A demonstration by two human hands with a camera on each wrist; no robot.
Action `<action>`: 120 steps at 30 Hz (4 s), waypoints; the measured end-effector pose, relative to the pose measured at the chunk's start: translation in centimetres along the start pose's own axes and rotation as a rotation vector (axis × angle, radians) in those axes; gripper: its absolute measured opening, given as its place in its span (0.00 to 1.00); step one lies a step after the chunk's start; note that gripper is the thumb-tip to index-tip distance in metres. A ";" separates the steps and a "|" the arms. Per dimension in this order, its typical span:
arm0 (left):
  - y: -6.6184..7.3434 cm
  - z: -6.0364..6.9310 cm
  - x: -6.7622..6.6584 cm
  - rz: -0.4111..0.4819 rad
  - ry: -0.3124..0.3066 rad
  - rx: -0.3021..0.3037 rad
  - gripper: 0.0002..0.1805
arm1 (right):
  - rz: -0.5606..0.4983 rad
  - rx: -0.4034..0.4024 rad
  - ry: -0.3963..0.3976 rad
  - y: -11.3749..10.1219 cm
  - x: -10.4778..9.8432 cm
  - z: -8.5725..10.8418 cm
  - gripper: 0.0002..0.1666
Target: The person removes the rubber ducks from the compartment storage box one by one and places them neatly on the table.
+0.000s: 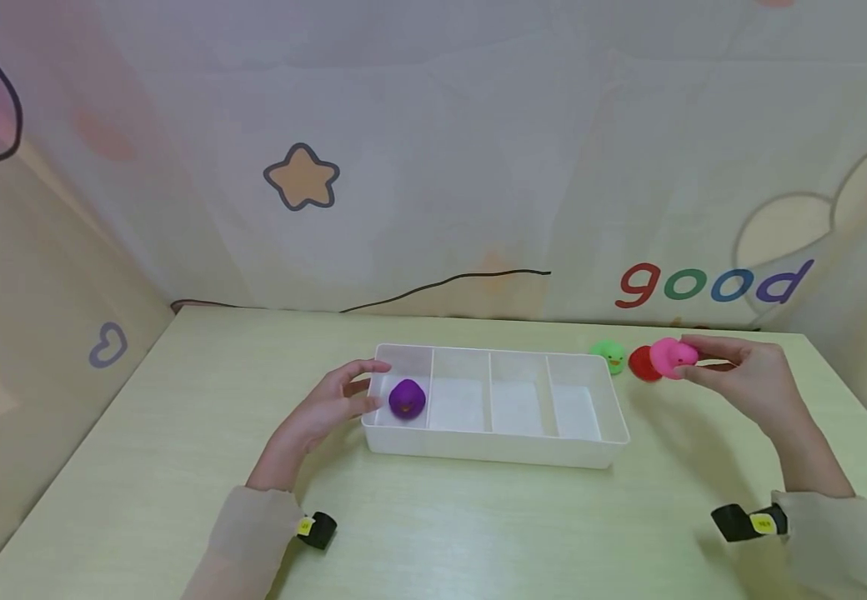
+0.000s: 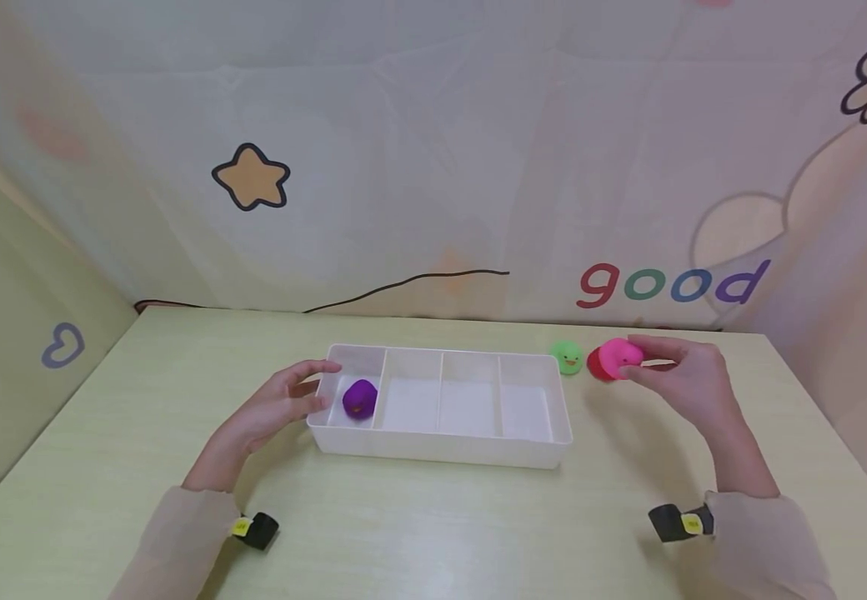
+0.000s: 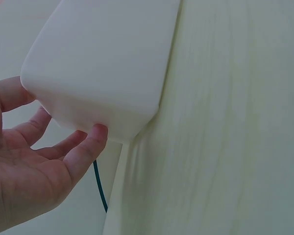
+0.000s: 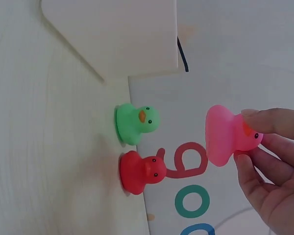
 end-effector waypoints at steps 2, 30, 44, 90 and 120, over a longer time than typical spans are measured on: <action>0.0 0.0 0.0 -0.004 0.000 0.003 0.25 | -0.005 0.006 0.000 0.6 -0.3 -0.2 0.36; -0.2 -0.1 -0.1 0.005 0.001 0.005 0.25 | 0.047 0.256 0.001 13.9 0.6 -6.4 0.37; -0.3 -0.2 -0.1 0.005 -0.004 -0.001 0.25 | 0.058 0.316 -0.076 8.2 1.2 -4.1 0.29; -0.1 -0.1 0.0 -0.006 -0.002 0.004 0.25 | -0.175 0.086 0.023 13.9 2.0 -5.4 0.36; -0.1 -0.1 -0.1 0.021 -0.028 0.005 0.26 | -0.290 -0.302 -0.185 -6.7 7.8 2.5 0.33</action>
Point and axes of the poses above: each hand's wrist, its own z-axis away from the middle knuckle, its own x-axis out of the palm, y = z × x, the point moved 3 cm from there along -z, towards the middle knuckle, and after that the axes turned 3 degrees about y, right-handed, at the moved point
